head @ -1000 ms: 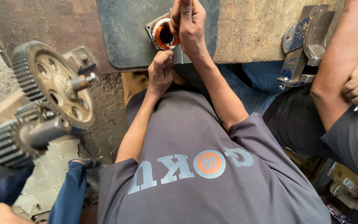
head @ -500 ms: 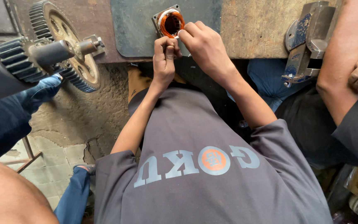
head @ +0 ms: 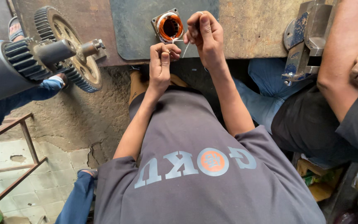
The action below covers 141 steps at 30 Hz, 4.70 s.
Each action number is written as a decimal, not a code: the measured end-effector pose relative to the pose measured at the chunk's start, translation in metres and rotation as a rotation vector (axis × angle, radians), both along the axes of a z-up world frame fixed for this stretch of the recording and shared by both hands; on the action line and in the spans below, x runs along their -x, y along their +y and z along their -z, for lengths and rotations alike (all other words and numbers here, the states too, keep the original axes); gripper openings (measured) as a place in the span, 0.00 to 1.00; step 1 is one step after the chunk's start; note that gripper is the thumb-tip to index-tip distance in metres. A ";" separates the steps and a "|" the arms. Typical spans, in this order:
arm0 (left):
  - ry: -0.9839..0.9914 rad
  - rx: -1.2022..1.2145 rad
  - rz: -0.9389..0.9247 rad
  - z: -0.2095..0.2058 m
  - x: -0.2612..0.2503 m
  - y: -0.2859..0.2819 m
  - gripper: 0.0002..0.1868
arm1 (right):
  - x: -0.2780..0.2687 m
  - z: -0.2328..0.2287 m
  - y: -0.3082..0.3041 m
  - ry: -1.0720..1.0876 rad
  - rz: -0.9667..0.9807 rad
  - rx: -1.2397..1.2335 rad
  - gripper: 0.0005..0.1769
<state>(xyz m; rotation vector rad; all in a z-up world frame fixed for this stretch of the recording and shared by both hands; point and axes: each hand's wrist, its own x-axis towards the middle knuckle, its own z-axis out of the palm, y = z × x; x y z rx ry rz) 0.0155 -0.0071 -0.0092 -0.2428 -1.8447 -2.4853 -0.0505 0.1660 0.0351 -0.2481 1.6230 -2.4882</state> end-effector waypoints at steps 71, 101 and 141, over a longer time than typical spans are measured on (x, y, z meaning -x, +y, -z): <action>-0.002 0.054 -0.131 -0.014 0.000 0.009 0.04 | -0.050 0.043 -0.029 -0.343 0.101 -0.041 0.17; 0.580 1.099 0.019 -0.032 0.053 -0.028 0.14 | -0.077 0.072 -0.048 -0.228 0.471 -0.074 0.07; 0.888 1.349 -0.134 -0.028 0.063 -0.022 0.07 | -0.026 0.049 0.008 -0.295 -0.078 -0.189 0.10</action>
